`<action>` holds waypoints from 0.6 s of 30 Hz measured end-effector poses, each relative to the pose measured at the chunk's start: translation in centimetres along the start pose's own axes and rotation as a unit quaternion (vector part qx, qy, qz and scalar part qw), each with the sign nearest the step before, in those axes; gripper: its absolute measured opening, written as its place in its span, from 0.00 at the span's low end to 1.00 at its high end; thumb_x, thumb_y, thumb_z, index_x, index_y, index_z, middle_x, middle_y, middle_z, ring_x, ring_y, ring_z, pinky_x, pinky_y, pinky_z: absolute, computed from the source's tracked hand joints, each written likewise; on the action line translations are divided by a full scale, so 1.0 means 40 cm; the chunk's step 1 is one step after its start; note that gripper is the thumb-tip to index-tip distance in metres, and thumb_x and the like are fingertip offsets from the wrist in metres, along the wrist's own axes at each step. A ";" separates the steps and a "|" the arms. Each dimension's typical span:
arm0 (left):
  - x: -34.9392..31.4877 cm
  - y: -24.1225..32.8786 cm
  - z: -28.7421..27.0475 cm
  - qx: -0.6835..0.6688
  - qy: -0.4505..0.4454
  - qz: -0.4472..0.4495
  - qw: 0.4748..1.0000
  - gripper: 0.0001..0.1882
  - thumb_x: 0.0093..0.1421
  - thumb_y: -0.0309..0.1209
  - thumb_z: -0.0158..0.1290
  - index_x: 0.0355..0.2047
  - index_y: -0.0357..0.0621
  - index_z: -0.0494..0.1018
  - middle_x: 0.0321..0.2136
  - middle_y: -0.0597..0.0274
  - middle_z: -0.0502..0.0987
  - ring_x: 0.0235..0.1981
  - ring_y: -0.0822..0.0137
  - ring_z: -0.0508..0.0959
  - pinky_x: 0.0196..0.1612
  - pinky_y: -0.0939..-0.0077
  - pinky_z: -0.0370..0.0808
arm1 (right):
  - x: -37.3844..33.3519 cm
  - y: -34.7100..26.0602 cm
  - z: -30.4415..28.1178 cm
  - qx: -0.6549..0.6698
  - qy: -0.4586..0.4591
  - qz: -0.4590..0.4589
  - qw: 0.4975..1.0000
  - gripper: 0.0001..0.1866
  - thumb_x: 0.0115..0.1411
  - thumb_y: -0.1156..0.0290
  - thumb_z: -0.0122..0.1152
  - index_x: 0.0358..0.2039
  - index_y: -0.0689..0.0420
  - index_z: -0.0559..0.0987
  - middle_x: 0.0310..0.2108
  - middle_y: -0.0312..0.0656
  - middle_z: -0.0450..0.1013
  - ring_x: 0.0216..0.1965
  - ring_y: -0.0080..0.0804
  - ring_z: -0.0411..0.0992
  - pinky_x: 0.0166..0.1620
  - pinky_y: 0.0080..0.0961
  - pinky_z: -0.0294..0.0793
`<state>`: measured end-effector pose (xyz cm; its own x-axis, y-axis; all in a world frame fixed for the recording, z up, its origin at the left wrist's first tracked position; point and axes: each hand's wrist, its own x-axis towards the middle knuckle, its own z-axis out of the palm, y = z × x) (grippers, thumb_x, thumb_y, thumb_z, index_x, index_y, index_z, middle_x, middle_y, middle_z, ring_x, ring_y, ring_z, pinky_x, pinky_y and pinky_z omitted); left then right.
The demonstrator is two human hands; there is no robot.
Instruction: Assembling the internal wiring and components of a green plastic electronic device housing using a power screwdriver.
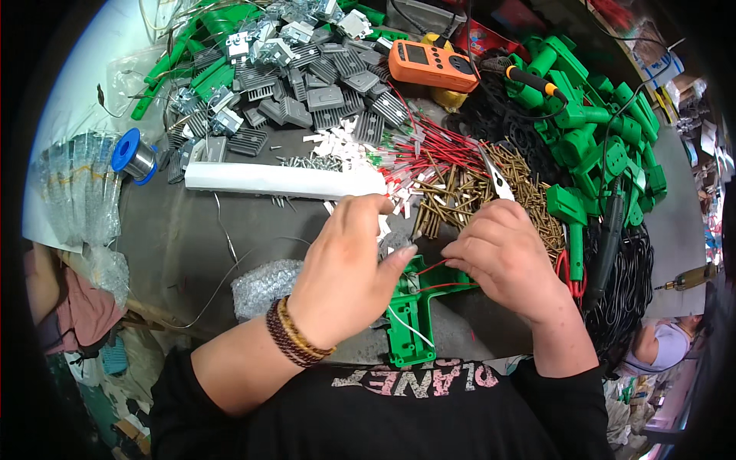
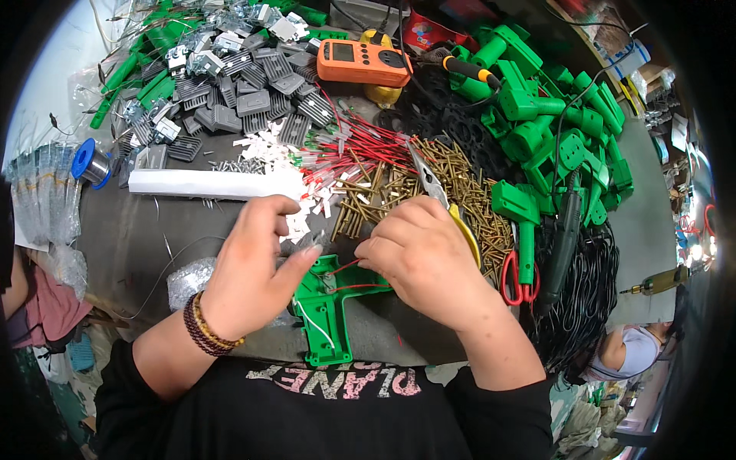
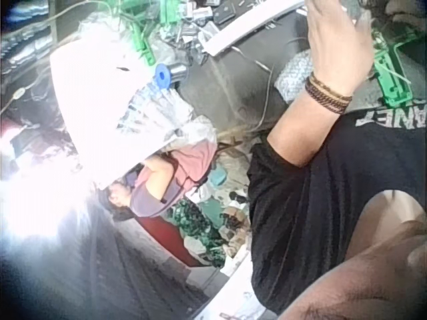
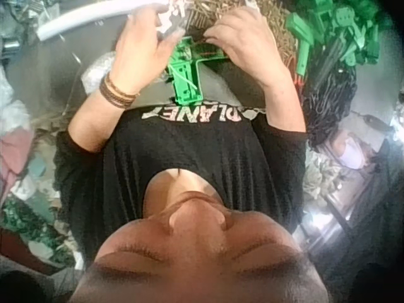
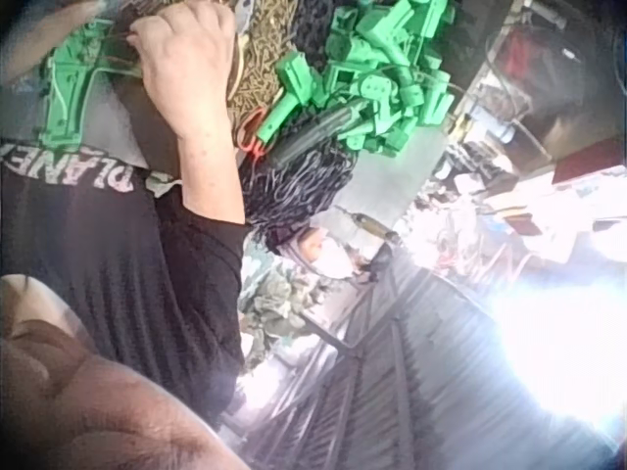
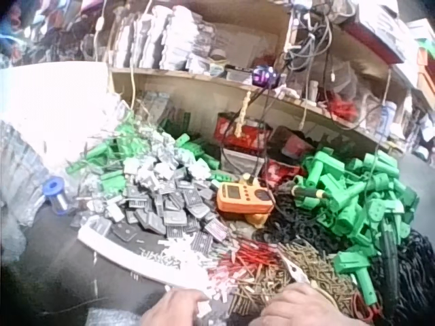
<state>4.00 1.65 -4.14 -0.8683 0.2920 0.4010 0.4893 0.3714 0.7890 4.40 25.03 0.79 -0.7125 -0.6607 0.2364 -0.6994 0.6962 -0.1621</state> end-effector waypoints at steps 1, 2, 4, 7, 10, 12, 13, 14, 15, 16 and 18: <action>-0.006 0.014 -0.004 -0.054 0.042 -0.017 0.998 0.12 0.57 0.26 0.60 0.40 0.38 0.71 0.32 0.58 0.72 0.33 0.52 0.73 0.39 0.63 0.72 | -0.007 0.001 -0.008 0.002 0.002 -0.002 1.000 0.10 0.47 0.71 0.73 0.31 0.53 0.81 0.32 0.35 0.75 0.41 0.37 0.73 0.47 0.37 0.70; -0.024 0.027 -0.032 -0.046 0.027 0.024 0.998 0.15 0.52 0.29 0.65 0.40 0.42 0.74 0.33 0.63 0.72 0.35 0.58 0.73 0.40 0.64 0.70 | -0.017 -0.008 -0.028 -0.002 0.014 0.013 1.000 0.10 0.47 0.71 0.73 0.31 0.52 0.81 0.31 0.35 0.74 0.39 0.37 0.73 0.45 0.36 0.70; -0.048 0.055 -0.080 0.010 -0.071 0.114 0.991 0.15 0.50 0.30 0.66 0.38 0.45 0.76 0.34 0.64 0.73 0.36 0.60 0.73 0.41 0.64 0.69 | -0.034 -0.028 -0.046 0.004 0.059 0.027 0.998 0.10 0.46 0.70 0.73 0.29 0.53 0.81 0.27 0.34 0.72 0.34 0.36 0.72 0.41 0.34 0.69; -0.090 0.046 -0.057 0.126 -0.140 0.236 0.953 0.12 0.46 0.34 0.66 0.33 0.52 0.79 0.38 0.68 0.77 0.37 0.64 0.75 0.46 0.60 0.67 | -0.058 -0.053 -0.060 0.011 0.100 0.006 0.995 0.10 0.46 0.70 0.73 0.28 0.53 0.80 0.26 0.34 0.70 0.31 0.37 0.71 0.38 0.34 0.69; -0.075 0.043 -0.061 0.112 -0.107 0.260 0.953 0.09 0.50 0.30 0.63 0.34 0.49 0.80 0.38 0.66 0.82 0.38 0.65 0.78 0.48 0.62 0.70 | -0.088 -0.087 -0.051 -0.008 0.092 -0.035 0.995 0.09 0.45 0.69 0.69 0.29 0.52 0.81 0.28 0.33 0.72 0.31 0.33 0.72 0.38 0.32 0.72; -0.080 0.025 -0.025 0.057 -0.093 0.238 0.965 0.10 0.49 0.29 0.63 0.33 0.48 0.80 0.39 0.65 0.83 0.36 0.64 0.78 0.46 0.64 0.71 | -0.097 -0.118 -0.033 -0.027 0.086 -0.079 0.993 0.11 0.43 0.67 0.64 0.30 0.52 0.81 0.31 0.32 0.74 0.31 0.28 0.73 0.39 0.28 0.74; -0.076 0.019 -0.014 0.003 -0.078 0.217 0.973 0.10 0.49 0.29 0.64 0.33 0.48 0.80 0.40 0.63 0.83 0.34 0.63 0.79 0.44 0.66 0.72 | -0.090 -0.136 -0.016 -0.031 0.107 -0.095 0.989 0.11 0.43 0.67 0.63 0.30 0.52 0.82 0.31 0.31 0.73 0.30 0.27 0.72 0.37 0.26 0.73; -0.068 0.017 -0.018 0.020 -0.083 0.244 0.966 0.09 0.50 0.27 0.63 0.34 0.45 0.79 0.41 0.61 0.83 0.31 0.62 0.80 0.40 0.69 0.71 | -0.083 -0.153 -0.003 -0.027 0.130 -0.092 0.987 0.12 0.42 0.67 0.63 0.30 0.52 0.82 0.31 0.32 0.73 0.30 0.27 0.72 0.35 0.26 0.72; -0.057 0.025 -0.028 0.018 -0.084 0.244 0.966 0.09 0.50 0.27 0.63 0.34 0.45 0.79 0.41 0.61 0.83 0.31 0.62 0.80 0.40 0.69 0.71 | -0.079 -0.163 0.004 -0.023 0.152 -0.090 0.984 0.12 0.41 0.68 0.63 0.30 0.52 0.83 0.31 0.32 0.74 0.30 0.26 0.72 0.34 0.25 0.71; -0.045 0.036 -0.042 0.028 -0.134 0.238 0.962 0.09 0.51 0.26 0.63 0.34 0.45 0.79 0.41 0.61 0.83 0.31 0.62 0.80 0.39 0.68 0.71 | -0.077 -0.159 0.005 -0.023 0.151 -0.088 0.984 0.12 0.41 0.68 0.63 0.30 0.52 0.83 0.31 0.32 0.74 0.30 0.26 0.72 0.34 0.25 0.71; -0.024 0.042 -0.053 0.019 -0.205 0.221 0.953 0.08 0.54 0.24 0.61 0.35 0.43 0.78 0.38 0.61 0.83 0.32 0.62 0.79 0.38 0.66 0.70 | -0.067 -0.144 0.008 0.010 0.178 -0.062 0.982 0.12 0.41 0.68 0.67 0.31 0.53 0.83 0.30 0.31 0.74 0.29 0.26 0.72 0.30 0.24 0.69</action>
<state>5.49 0.12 -2.22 -0.4751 0.7445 0.4690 0.8098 0.1614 0.5641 10.33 22.70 0.77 -0.5591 -0.5981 0.5742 -0.7829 0.6088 -0.1282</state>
